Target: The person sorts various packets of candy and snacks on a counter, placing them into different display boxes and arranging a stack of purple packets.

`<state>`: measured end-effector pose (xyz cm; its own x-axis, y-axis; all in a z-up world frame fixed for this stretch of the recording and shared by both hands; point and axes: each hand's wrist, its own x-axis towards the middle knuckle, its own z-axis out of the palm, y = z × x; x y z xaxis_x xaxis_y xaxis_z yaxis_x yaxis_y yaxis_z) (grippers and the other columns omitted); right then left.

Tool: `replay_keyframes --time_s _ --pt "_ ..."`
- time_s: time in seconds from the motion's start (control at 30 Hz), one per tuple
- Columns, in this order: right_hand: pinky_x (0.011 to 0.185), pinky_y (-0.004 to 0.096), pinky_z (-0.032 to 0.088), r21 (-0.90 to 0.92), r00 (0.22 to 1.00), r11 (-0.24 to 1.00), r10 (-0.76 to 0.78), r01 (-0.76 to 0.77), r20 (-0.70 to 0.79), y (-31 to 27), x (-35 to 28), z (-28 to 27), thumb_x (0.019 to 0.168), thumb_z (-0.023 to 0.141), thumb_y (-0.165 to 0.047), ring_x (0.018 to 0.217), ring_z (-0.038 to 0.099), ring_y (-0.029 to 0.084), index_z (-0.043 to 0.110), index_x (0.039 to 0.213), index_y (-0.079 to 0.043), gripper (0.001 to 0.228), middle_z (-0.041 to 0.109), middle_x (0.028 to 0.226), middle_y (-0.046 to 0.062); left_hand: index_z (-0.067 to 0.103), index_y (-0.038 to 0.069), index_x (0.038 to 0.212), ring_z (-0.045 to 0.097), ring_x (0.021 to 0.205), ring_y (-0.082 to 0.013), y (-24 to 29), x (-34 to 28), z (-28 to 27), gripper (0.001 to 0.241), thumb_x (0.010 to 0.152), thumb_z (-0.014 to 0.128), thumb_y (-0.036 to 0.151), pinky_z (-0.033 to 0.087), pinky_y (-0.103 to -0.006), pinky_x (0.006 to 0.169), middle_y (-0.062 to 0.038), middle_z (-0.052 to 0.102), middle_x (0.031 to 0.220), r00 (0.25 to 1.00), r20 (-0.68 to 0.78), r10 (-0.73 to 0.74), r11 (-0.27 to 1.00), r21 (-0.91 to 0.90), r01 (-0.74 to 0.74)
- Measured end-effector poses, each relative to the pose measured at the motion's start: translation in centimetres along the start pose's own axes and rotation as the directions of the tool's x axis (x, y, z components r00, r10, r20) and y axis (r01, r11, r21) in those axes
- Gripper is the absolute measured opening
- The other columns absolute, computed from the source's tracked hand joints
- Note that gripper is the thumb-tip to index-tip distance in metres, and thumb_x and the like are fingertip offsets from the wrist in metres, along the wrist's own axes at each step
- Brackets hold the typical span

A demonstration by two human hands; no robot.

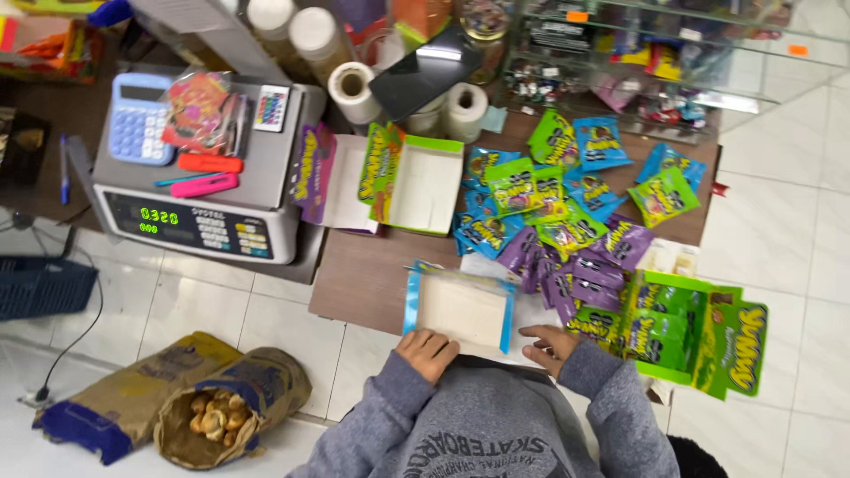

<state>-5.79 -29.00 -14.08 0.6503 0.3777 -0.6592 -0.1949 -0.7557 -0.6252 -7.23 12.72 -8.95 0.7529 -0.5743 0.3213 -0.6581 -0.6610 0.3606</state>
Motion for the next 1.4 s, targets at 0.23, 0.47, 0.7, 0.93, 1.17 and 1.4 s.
replay_keyframes --time_s 0.23,0.47,0.7,0.93,1.17,1.4 --pt "0.147 0.049 0.062 0.362 0.961 0.913 0.246 -0.185 -0.128 -0.9 2.4 -12.0 0.112 0.08 0.002 0.164 0.079 0.034 0.087 0.166 -0.014 0.056 0.082 0.18 0.015 0.086 0.003 0.152 0.082 0.116 -0.039 0.4 2.2 2.0 0.043 0.122 0.091 0.033 0.069 -0.0569 0.104 -0.017 0.087 0.131 0.995 0.08 0.067 0.988 -0.146 -0.055" --pt "0.133 0.066 0.061 0.223 0.709 0.861 0.504 -0.457 -0.494 -9.2 7.9 -27.0 0.127 0.072 -0.052 0.157 0.074 0.047 0.064 0.184 -0.015 0.069 0.072 0.178 0.022 0.092 0.006 0.128 0.083 0.103 -0.0314 2.2 4.6 -2.3 0.018 0.121 0.09 0.023 0.069 -0.0485 0.094 -0.011 0.088 0.117 0.999 -0.012 -0.042 0.954 -0.296 0.036" --pt "0.147 0.065 0.05 0.217 0.625 0.684 0.727 -0.697 -0.285 -6.5 14.6 -30.2 0.095 0.105 -0.074 0.18 0.053 0.048 0.03 0.203 -0.015 0.144 0.043 0.204 0.02 0.093 0.008 0.122 0.084 0.1 -0.0287 1.5 5.1 -1.9 0.009 0.12 0.089 0.016 0.07 -0.0435 0.089 -0.009 0.09 0.116 0.985 -0.109 -0.136 0.951 -0.294 0.099" --pt "0.138 0.073 0.055 0.295 0.655 0.74 0.672 -0.604 -0.344 -5.7 11.7 -29.8 0.104 0.103 -0.061 0.174 0.06 0.05 0.047 0.197 -0.015 0.118 0.057 0.196 0.02 0.094 0.008 0.124 0.084 0.098 -0.0281 0.3 7.7 -2.1 0.009 0.12 0.089 0.015 0.069 -0.0427 0.085 -0.008 0.091 0.113 0.98 -0.16 -0.122 0.943 -0.326 0.064" --pt "0.088 0.059 0.072 0.177 0.755 0.974 0.22 -0.139 -0.618 -2.1 5.2 -27.6 0.109 0.106 -0.046 0.092 0.081 0.038 0.089 0.146 -0.02 0.048 0.089 0.11 0.018 0.095 0.012 0.133 0.087 0.105 -0.0285 2.2 18.2 -4.9 0.019 0.114 0.096 0.013 0.07 -0.0415 0.097 -0.006 0.092 0.118 0.947 -0.274 -0.169 0.86 -0.511 0.006" --pt "0.078 0.044 0.083 0.308 0.854 0.819 -0.365 0.484 -0.37 -6.4 1.8 -25.5 0.093 0.114 -0.017 0.085 0.096 0.019 0.103 0.106 -0.011 0.018 0.102 0.086 0.007 0.064 0.0 0.185 0.075 0.152 -0.0661 3.1 28.1 -3.0 0.082 0.12 0.086 0.044 0.06 -0.0788 0.13 -0.042 0.08 0.162 0.94 0.2 -0.277 0.741 -0.578 0.341"
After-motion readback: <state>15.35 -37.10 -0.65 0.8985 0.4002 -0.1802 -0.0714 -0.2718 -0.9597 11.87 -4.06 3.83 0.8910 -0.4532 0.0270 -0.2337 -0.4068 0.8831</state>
